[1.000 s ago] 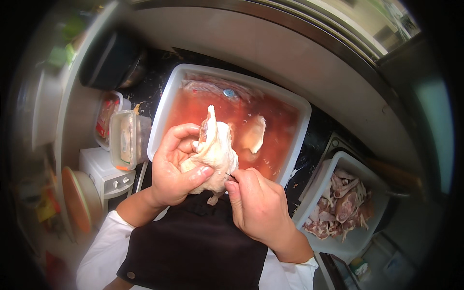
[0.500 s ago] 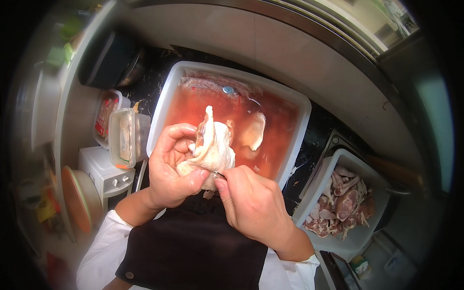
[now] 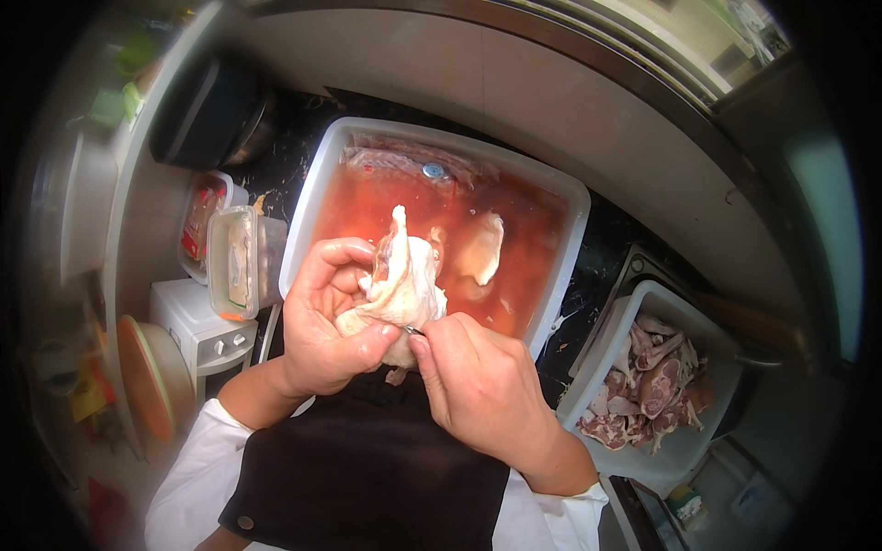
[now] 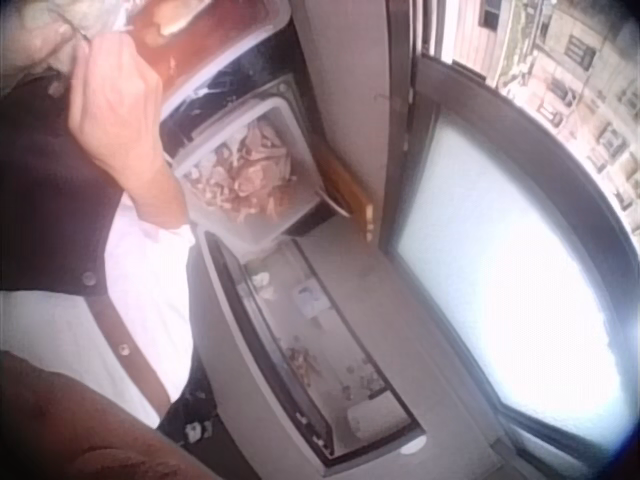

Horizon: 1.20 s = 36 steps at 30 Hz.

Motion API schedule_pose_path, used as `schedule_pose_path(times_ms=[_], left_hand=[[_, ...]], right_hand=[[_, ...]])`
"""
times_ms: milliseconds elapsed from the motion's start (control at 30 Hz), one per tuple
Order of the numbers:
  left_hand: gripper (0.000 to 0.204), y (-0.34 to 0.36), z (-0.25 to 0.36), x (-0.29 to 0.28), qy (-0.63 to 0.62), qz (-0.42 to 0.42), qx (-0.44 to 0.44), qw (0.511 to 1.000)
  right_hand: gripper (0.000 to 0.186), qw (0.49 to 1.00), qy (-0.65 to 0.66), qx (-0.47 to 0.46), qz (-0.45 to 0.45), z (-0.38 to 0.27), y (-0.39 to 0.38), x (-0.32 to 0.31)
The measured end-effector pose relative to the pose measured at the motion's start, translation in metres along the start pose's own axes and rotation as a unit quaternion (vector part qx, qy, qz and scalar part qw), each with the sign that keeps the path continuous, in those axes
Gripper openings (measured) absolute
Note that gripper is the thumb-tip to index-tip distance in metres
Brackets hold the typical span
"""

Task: The person removes meat from a cooked chicken leg using a small knife. They repeatedly cut and pull the meat away from the bone, placing the separated meat into a container of reddish liquid and the bones into a separate bin.

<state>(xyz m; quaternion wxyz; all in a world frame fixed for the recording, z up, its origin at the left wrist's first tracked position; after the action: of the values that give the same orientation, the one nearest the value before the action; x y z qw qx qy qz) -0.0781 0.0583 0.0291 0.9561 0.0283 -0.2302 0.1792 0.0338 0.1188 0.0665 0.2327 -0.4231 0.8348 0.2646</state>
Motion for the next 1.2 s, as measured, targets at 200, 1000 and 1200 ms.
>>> schedule_pose_path(times_ms=[200, 1000, 1200], left_hand=[[0.056, -0.003, -0.003, -0.002, -0.024, 0.028, -0.032, 0.999], [0.040, 0.007, -0.006, 0.004, -0.034, -0.040, -0.050, 0.997], [0.036, 0.015, -0.005, 0.001, 0.018, -0.028, -0.052, 0.998]], right_hand=[[0.013, 0.996, 0.051, 0.031, 0.066, 0.010, 0.001, -0.010], [0.046, 0.921, 0.377, 0.095, 0.026, 0.055, 0.027, 0.005], [0.013, 0.927, 0.346, 0.091, 0.112, 0.064, 0.034, 0.009]])
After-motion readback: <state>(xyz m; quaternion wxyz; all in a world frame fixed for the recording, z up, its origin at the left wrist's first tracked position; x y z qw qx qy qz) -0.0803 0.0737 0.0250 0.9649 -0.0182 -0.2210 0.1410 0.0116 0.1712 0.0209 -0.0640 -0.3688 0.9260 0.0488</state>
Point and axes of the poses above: each hand's wrist, its own y-axis towards the middle knuckle, its own x-axis out of the palm, z = x × y, the point moved 10 cm from there along y, towards the middle knuckle, and after that the axes turned 7 degrees about -y, right-handed, at the moved point
